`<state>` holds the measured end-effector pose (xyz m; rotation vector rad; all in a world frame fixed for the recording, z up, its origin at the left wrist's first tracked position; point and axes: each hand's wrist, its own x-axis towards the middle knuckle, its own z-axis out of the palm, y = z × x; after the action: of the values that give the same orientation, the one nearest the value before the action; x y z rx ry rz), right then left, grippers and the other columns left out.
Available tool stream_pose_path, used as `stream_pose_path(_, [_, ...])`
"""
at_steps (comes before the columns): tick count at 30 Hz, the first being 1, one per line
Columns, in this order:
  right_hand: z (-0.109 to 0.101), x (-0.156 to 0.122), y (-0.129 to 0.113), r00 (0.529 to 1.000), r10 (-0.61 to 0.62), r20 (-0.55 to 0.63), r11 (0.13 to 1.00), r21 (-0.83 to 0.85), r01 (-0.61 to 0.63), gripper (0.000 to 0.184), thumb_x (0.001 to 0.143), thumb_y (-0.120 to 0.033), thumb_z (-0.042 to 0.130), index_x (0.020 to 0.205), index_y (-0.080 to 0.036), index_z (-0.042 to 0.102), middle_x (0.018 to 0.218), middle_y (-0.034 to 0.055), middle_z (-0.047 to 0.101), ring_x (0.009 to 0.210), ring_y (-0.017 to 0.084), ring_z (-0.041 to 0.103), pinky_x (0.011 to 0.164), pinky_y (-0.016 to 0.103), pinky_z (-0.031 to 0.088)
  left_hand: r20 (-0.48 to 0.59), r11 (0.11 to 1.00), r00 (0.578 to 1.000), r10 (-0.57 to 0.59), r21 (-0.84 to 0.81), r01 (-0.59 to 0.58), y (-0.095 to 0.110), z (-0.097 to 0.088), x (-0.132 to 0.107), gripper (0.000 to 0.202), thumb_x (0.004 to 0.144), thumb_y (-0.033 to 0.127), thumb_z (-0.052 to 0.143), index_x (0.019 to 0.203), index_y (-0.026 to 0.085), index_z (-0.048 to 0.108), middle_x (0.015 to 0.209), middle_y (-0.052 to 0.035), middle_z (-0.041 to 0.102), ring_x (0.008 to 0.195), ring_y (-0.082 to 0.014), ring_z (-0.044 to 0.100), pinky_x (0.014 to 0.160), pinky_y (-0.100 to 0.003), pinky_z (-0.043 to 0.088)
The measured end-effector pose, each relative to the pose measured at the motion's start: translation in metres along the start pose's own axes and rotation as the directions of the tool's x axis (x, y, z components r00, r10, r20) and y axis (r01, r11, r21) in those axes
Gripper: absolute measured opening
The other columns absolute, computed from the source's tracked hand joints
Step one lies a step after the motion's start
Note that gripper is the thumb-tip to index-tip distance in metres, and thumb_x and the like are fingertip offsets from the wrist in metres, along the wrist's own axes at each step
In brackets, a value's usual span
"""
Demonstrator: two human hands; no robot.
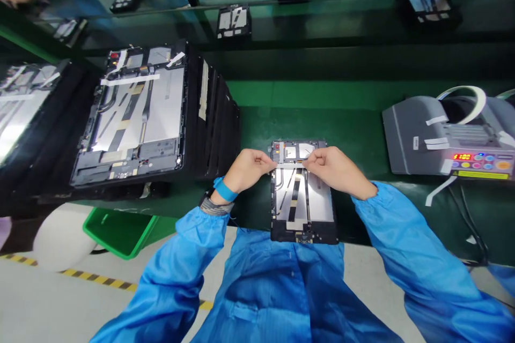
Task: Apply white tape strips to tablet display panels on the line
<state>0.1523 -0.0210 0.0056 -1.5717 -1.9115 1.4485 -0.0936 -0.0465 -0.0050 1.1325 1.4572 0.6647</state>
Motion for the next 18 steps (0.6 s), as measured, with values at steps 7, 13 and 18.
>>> stream_pose_path(7, [-0.014,-0.022,-0.032,0.983,-0.183,-0.029,0.982,-0.048,0.181,0.030,0.089,-0.038,0.061,0.065,-0.020,0.058,0.054,-0.0031,0.052,0.052,0.010,0.042,0.054,0.027,0.030,-0.082,0.991,0.997,-0.012,-0.131,0.002,0.003,-0.002,-0.015,0.039,0.070,0.048,0.090,0.082,0.013,0.079,0.057,-0.0013,0.065,0.045,-0.0079,0.049,0.040,-0.020,0.032])
stream_pose_path(13, [-0.040,-0.035,-0.060,0.970,-0.241,-0.017,0.969,-0.062,0.240,0.042,0.090,-0.053,0.067,0.067,-0.020,0.059,0.052,-0.0041,0.047,0.051,0.009,0.037,0.051,0.026,0.025,-0.031,0.953,0.999,0.036,-0.300,-0.043,0.001,0.008,-0.020,0.050,0.071,0.056,0.089,0.090,0.011,0.079,0.079,-0.0063,0.073,0.046,-0.0056,0.051,0.038,-0.020,0.027])
stream_pose_path(18, [-0.044,-0.038,-0.065,0.978,-0.208,-0.013,0.977,-0.058,0.207,0.046,0.089,-0.059,0.069,0.069,-0.019,0.062,0.054,-0.0033,0.048,0.052,0.009,0.037,0.051,0.027,0.023,0.090,0.926,0.995,0.051,-0.376,-0.013,0.005,0.020,-0.019,0.046,0.071,0.054,0.091,0.078,0.012,0.074,0.057,0.0013,0.058,0.043,-0.0041,0.042,0.040,-0.020,0.024])
